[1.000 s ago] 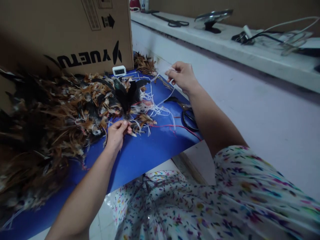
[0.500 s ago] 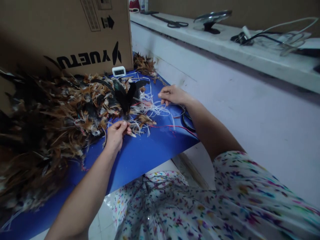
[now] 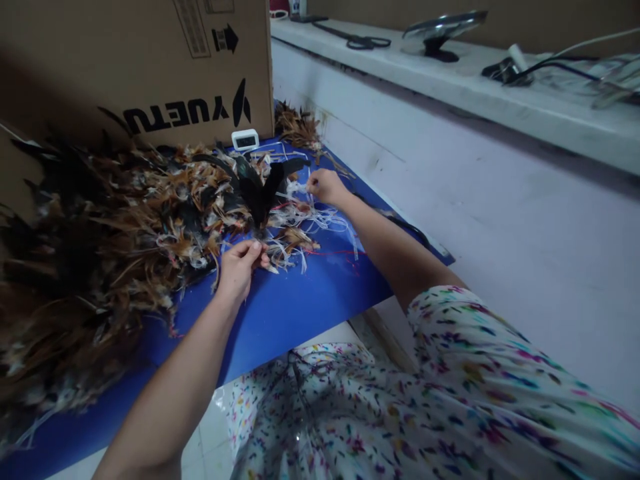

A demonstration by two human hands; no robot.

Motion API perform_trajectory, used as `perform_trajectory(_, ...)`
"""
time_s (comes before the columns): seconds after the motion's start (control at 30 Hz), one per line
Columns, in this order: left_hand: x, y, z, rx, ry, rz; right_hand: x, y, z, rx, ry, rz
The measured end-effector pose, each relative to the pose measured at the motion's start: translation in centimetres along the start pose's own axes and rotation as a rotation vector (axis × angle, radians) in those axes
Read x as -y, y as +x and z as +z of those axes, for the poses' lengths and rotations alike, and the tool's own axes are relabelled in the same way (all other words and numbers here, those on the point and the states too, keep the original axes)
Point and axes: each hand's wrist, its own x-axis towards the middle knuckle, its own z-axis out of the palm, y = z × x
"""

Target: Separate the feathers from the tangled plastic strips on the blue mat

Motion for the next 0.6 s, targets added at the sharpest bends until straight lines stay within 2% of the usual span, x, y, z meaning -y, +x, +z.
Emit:
perform_trajectory(0.17, 0.3, 0.1, -0.2, 0.011, -0.005, 0.016, -0.5, -1.3, -2.4, -0.198, 0.281, 0.042)
perform_trajectory(0.37, 0.4, 0.2, -0.3, 0.012, -0.004, 0.029, 0.4, -3.5, -5.3, -0.321, 0.497, 0.107)
perform_trajectory(0.6, 0.4, 0.2, -0.3, 0.028, 0.013, 0.038, 0.6, -4.2, -6.5, -0.448, 0.793, 0.017)
